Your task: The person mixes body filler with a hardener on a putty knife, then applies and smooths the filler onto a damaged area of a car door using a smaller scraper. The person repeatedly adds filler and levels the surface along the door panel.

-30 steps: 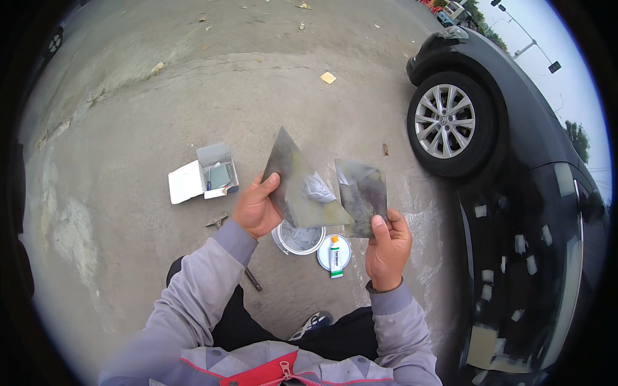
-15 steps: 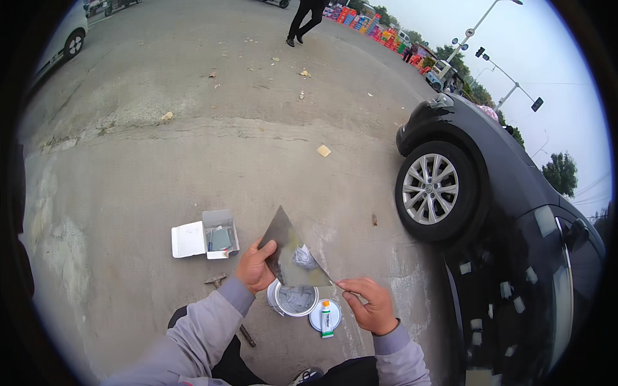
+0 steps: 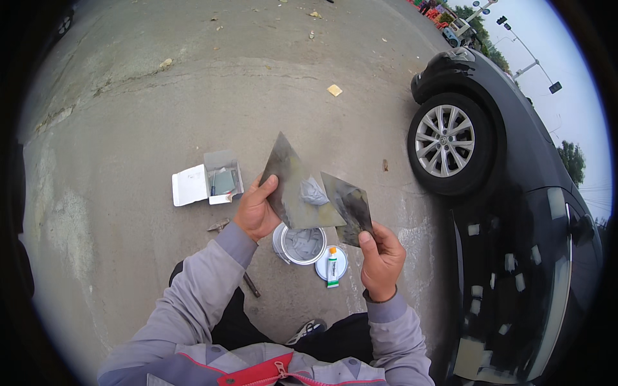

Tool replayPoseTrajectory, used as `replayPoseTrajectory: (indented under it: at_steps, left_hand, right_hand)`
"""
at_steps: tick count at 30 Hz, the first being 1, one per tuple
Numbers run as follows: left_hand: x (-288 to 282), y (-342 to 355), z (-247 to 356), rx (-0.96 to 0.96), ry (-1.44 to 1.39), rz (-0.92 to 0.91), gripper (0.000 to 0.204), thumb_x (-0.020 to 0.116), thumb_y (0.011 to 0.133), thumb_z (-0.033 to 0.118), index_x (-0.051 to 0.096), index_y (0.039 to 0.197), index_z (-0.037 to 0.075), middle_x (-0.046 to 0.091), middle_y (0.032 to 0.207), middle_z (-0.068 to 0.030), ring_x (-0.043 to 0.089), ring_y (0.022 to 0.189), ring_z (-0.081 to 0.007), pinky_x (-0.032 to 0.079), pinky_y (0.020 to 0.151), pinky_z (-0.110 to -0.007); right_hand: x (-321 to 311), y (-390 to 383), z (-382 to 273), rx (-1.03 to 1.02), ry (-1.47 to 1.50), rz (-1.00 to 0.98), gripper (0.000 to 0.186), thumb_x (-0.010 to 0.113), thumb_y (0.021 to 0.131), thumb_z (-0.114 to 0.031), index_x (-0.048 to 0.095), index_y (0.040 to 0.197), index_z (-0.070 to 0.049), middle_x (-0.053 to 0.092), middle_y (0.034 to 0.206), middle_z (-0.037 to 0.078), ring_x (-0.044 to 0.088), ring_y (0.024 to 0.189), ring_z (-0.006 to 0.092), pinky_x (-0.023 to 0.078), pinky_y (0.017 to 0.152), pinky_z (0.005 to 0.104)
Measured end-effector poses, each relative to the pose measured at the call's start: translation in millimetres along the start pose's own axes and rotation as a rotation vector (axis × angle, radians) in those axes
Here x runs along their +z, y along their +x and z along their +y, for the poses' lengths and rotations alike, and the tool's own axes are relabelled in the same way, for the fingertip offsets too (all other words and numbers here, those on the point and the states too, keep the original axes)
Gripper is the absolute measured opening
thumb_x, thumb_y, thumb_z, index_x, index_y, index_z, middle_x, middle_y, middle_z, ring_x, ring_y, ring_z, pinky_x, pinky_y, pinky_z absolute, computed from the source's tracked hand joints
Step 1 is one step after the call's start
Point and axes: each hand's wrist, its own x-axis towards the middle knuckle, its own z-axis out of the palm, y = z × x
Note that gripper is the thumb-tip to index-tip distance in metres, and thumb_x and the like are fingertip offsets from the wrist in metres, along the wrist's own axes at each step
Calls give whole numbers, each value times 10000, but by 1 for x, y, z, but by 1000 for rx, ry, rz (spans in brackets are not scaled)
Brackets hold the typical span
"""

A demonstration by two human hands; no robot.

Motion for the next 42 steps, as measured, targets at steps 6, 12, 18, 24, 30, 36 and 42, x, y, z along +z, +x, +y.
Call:
replayPoseTrajectory:
  at_steps: [6,12,18,24,30,36,42]
  left_hand:
    - [-2,-1,3,24,43,12,317,623,1040,137,579,1326,7,683,1240,-93,679,1101,-186,577,956,-385]
    - [2,-1,7,12,32,21,325,625,1040,145,574,1330,8,681,1242,-101,678,1105,-193,577,961,-389]
    - [6,-2,1,-13,15,5,326,627,1039,145,576,1329,5,681,1238,-102,678,1097,-190,578,954,-382]
    - [2,-1,2,54,121,19,302,633,1036,141,596,1300,0,685,1230,-96,671,1088,-175,575,943,-372]
    - [-3,2,8,107,26,28,294,626,1037,134,596,1299,2,684,1236,-98,671,1098,-191,567,961,-392]
    - [-1,4,8,34,-52,33,333,588,1054,163,561,1352,18,658,1300,-115,648,1183,-235,535,1022,-447]
    - [1,1,-5,-37,-76,-32,328,593,1052,159,567,1346,15,664,1288,-111,658,1160,-217,550,1000,-427]
  right_hand:
    - [-8,0,-2,-84,-307,-163,231,702,975,-53,678,1177,55,708,1006,37,610,871,81,481,796,227]
    - [-19,11,1,-74,-489,-45,242,685,985,-54,662,1197,60,723,1009,46,640,859,90,500,776,228]
    - [-12,8,1,21,135,130,270,679,981,-27,650,1229,74,739,1033,76,666,888,91,515,785,242]
    - [-8,7,-16,-145,-349,-232,211,707,950,-4,708,1151,60,744,1034,123,681,876,146,526,784,252]
    - [-23,21,-11,-113,-656,-207,179,674,948,4,683,1124,40,738,993,112,696,846,177,546,756,291]
    - [-38,34,-1,420,464,-76,241,513,1009,-277,563,1032,-43,599,767,30,586,764,186,510,737,361]
    - [-17,18,10,832,1055,-462,389,473,1023,-478,495,933,-99,424,632,-34,434,614,150,434,603,342]
